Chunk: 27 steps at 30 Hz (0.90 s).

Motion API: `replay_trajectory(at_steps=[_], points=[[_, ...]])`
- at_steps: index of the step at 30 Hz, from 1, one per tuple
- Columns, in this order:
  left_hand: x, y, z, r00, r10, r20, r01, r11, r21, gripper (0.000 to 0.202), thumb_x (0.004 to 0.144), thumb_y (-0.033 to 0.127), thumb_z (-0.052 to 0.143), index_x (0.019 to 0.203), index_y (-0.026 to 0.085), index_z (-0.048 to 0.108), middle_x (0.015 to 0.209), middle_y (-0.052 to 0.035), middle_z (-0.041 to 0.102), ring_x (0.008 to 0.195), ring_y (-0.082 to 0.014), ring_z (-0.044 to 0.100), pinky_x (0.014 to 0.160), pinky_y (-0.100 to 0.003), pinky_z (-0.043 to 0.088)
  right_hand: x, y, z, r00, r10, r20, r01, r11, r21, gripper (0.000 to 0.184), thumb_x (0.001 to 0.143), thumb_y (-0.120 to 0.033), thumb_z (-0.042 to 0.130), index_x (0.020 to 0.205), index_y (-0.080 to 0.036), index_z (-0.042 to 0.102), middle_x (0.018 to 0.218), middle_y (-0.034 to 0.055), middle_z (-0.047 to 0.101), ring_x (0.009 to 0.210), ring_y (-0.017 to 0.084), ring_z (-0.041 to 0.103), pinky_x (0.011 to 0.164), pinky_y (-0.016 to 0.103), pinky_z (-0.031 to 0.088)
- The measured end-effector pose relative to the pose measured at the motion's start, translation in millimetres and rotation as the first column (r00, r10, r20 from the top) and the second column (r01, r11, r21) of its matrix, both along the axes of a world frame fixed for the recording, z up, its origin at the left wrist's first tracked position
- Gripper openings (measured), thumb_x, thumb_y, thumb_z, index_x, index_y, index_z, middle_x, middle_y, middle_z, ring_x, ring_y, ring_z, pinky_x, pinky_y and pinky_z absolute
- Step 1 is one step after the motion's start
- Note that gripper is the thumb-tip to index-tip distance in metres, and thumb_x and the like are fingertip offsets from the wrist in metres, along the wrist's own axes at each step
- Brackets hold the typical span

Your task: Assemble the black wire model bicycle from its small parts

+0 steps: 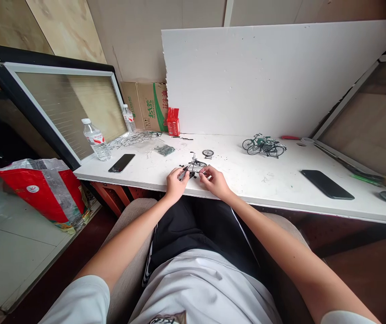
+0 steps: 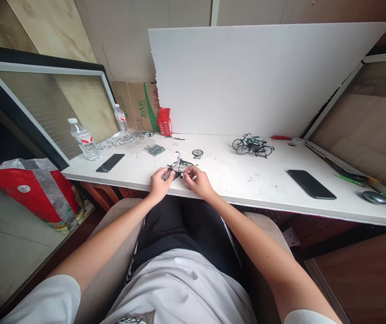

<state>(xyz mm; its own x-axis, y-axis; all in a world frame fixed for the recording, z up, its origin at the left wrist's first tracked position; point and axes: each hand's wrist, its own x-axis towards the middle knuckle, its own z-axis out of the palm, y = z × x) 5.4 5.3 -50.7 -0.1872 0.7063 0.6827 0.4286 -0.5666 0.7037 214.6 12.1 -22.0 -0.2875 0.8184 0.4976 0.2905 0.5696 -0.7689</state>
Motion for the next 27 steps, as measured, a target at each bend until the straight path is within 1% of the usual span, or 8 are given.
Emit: replay_trajectory(at_steps=[3,8,15,21,27], points=[[-0.8,0.2,-1.2,1.000,-0.029,0.012,0.029,1.000,-0.010,0.017,0.100,0.033,0.071,0.103,0.018,0.079,0.101,-0.0116,0.080,0.093,-0.0236,0.076,0.089,-0.036,0.061,-0.1,-0.3,-0.1,1.000,-0.006,-0.001,0.006,1.000,0.000,0.029,0.102,-0.051,0.063,0.108,-0.023,0.066,0.091,0.0057,0.076,0.075,0.021,0.070,0.066,0.033,0.055],[-0.9,-0.6,-1.0,0.998,-0.054,0.029,0.055,0.998,-0.029,0.020,0.101,0.037,0.071,0.104,0.019,0.079,0.103,-0.0113,0.080,0.096,-0.0237,0.076,0.091,-0.036,0.061,-0.1,-0.1,-0.4,1.000,-0.015,-0.013,0.015,1.000,-0.002,0.027,0.102,-0.050,0.063,0.105,-0.023,0.067,0.088,0.0051,0.075,0.071,0.020,0.069,0.068,0.033,0.055],[-0.5,0.8,-1.6,0.997,-0.051,0.055,0.054,0.997,-0.054,0.020,0.100,0.038,0.072,0.103,0.020,0.080,0.101,-0.0110,0.081,0.095,-0.0237,0.077,0.090,-0.035,0.061,-0.4,-0.8,-0.3,1.000,-0.008,-0.018,0.008,1.000,-0.008,0.026,0.101,-0.048,0.063,0.106,-0.023,0.065,0.088,0.0050,0.075,0.071,0.021,0.069,0.067,0.034,0.055],[-0.6,1.9,-3.0,0.998,-0.036,0.051,0.039,0.998,-0.051,0.018,0.099,0.036,0.073,0.103,0.020,0.080,0.101,-0.0112,0.081,0.095,-0.0244,0.077,0.090,-0.036,0.061,-0.7,-2.4,0.4,1.000,-0.003,-0.024,0.003,1.000,-0.020,0.024,0.100,-0.047,0.064,0.107,-0.024,0.065,0.090,0.0055,0.076,0.071,0.020,0.069,0.068,0.034,0.056],[-0.8,0.6,-1.4,0.998,-0.044,0.045,0.046,0.998,-0.050,0.019,0.099,0.036,0.072,0.103,0.019,0.079,0.102,-0.0113,0.081,0.095,-0.0240,0.077,0.089,-0.036,0.061,-0.9,-3.3,1.9,1.000,-0.014,-0.026,0.014,0.999,-0.033,0.024,0.098,-0.046,0.066,0.106,-0.024,0.065,0.086,0.0041,0.075,0.068,0.020,0.070,0.066,0.033,0.055]])
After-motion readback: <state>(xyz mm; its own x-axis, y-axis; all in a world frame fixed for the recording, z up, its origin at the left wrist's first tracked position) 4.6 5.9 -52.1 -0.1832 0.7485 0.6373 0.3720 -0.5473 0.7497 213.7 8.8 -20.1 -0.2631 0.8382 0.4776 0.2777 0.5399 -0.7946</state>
